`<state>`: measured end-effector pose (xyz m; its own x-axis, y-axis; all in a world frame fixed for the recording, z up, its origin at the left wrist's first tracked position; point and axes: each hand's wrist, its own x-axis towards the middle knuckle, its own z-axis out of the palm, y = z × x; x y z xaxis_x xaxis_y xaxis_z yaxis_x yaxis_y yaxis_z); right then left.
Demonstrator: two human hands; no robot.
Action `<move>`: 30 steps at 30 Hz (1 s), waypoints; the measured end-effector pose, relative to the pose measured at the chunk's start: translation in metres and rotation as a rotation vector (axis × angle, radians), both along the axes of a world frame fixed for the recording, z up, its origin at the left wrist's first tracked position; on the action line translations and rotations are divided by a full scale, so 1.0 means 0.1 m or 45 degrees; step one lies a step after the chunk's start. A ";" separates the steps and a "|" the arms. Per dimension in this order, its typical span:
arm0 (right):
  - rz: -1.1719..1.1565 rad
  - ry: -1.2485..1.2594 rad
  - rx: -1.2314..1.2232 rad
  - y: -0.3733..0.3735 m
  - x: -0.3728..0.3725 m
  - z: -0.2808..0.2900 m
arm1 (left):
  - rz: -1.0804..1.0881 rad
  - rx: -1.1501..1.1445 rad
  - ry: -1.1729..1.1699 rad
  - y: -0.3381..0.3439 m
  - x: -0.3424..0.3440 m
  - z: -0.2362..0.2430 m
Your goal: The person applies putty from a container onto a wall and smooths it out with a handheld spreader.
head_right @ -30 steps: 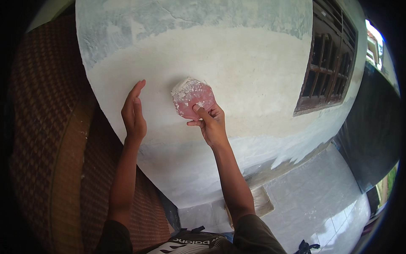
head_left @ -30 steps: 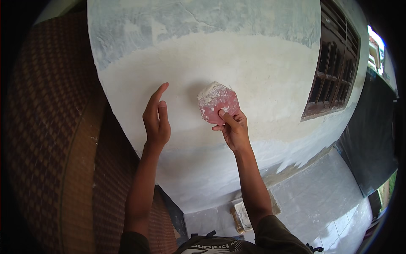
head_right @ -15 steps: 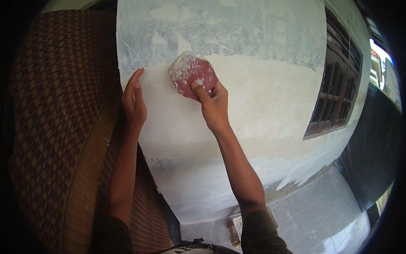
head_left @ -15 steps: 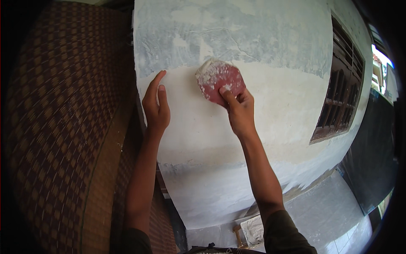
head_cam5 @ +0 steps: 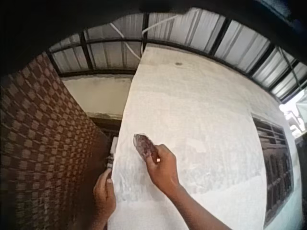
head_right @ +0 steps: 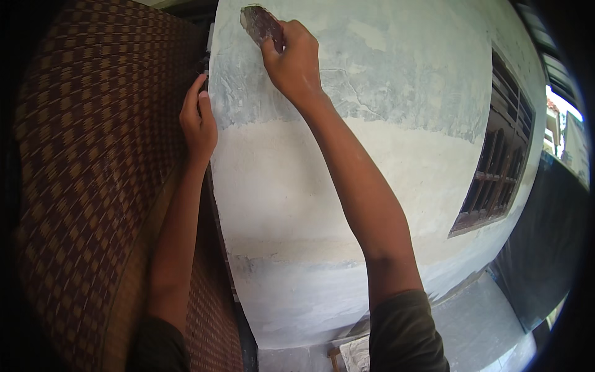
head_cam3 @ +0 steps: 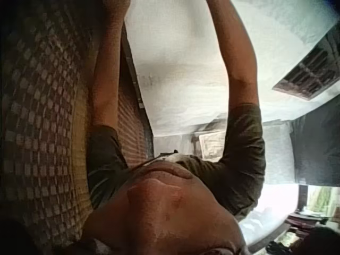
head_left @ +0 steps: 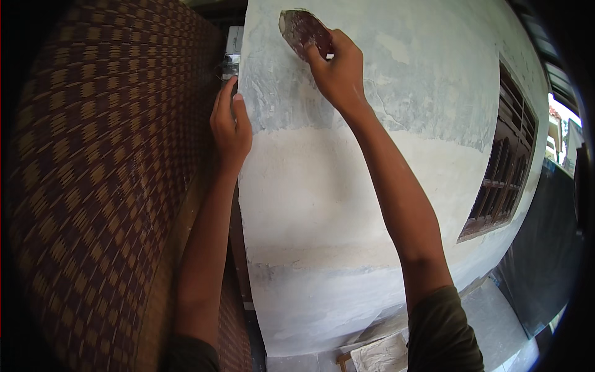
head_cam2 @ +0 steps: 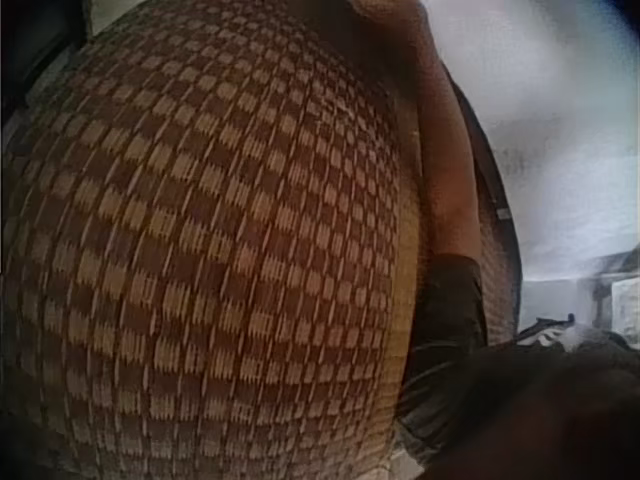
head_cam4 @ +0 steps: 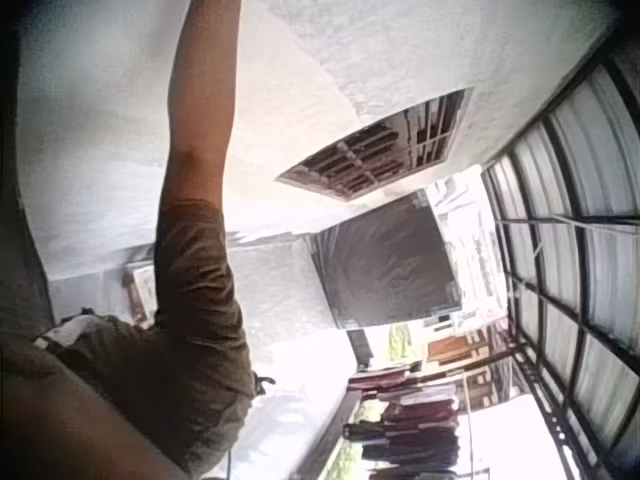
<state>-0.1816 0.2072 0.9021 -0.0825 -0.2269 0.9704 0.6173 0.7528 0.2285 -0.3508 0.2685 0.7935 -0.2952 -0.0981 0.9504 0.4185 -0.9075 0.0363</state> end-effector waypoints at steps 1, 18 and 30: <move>0.003 -0.005 0.008 0.04 -0.04 0.08 | 0.006 0.003 -0.006 0.04 -0.02 0.08; -1.118 -0.465 0.696 0.63 -0.50 0.97 | 0.492 0.142 0.131 0.43 0.11 0.36; -0.610 -0.492 0.564 0.50 -0.53 0.47 | 0.589 0.124 0.117 0.42 0.04 0.28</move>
